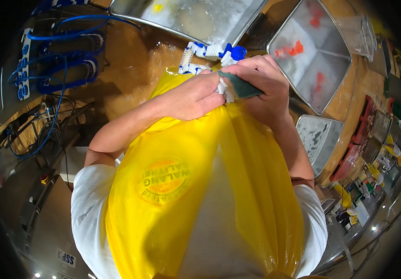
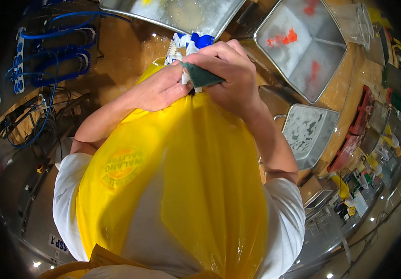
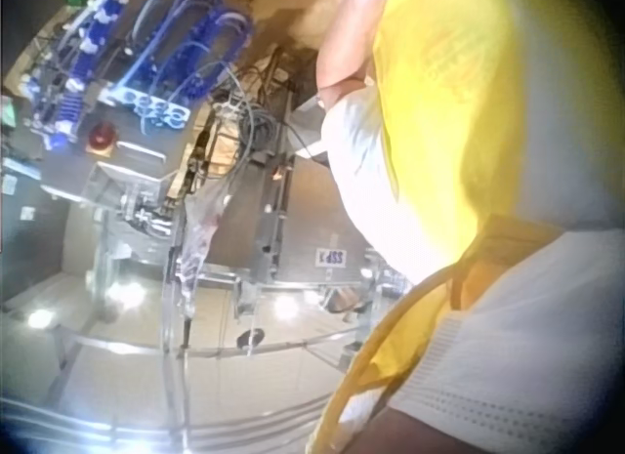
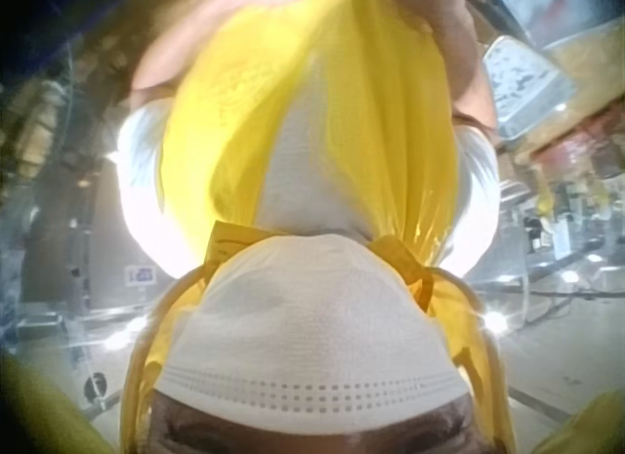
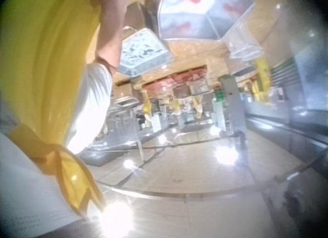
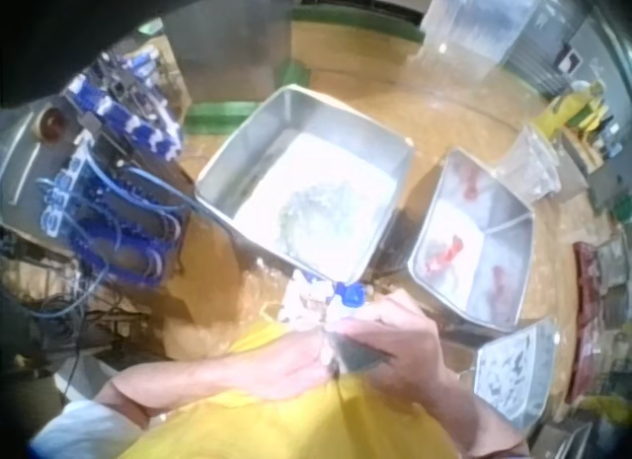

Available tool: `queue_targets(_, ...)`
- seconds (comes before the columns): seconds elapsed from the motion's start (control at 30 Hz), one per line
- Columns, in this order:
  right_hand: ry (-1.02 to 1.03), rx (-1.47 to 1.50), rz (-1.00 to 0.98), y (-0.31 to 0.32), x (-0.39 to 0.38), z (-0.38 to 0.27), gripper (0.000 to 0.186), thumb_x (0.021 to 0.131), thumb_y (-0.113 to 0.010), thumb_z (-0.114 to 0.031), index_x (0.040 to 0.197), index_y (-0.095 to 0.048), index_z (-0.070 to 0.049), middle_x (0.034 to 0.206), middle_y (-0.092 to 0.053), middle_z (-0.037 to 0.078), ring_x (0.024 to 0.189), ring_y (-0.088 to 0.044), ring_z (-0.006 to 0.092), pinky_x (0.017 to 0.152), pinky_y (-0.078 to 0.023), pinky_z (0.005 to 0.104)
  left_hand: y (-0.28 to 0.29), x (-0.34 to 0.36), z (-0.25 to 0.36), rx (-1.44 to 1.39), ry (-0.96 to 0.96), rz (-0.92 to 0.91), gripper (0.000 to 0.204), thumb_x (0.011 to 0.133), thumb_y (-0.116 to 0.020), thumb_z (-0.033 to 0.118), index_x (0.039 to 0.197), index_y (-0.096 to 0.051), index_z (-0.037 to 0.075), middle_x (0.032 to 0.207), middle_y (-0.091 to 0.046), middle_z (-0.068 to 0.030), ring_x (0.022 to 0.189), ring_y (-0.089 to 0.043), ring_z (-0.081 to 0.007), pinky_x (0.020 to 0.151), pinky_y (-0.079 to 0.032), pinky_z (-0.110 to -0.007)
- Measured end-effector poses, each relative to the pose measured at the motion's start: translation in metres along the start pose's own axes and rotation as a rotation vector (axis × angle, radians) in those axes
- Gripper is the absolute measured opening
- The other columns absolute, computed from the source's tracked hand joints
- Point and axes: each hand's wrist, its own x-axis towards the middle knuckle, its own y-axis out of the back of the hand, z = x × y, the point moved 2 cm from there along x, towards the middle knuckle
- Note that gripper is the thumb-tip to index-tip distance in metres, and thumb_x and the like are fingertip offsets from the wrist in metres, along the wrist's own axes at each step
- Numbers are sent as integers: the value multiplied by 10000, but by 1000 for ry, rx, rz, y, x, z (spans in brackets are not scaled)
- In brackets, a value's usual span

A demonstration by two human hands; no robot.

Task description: The person scrubs a white plastic component with a green sponge while holding it over a yellow bag. The person repeatedly wipes the surface of the plastic part, focusing on the ridges and edges.

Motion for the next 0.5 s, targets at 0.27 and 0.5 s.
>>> queue_targets(0.27, -175, 184, -117, 23, 11, 8, 315, 782, -856, 50, 1050, -793, -102, 942, -766, 57, 906, -718, 213, 809, -535, 339, -3, 1, 6, -363, 76, 203, 395, 1023, -473, 140, 1402, -541, 53, 1231, -676, -131, 1126, -643, -275, 1045, -490, -404)
queue_targets(0.5, 71, -160, -74, 9, 25, 6, 233, 816, -884, -130, 1031, -793, -134, 919, -768, 32, 821, -698, 226, 757, -457, 343, -1, 2, 7, -125, 81, 124, 398, 1019, -471, 139, 1403, -541, 56, 1233, -678, -149, 1143, -649, -293, 1042, -492, -416)
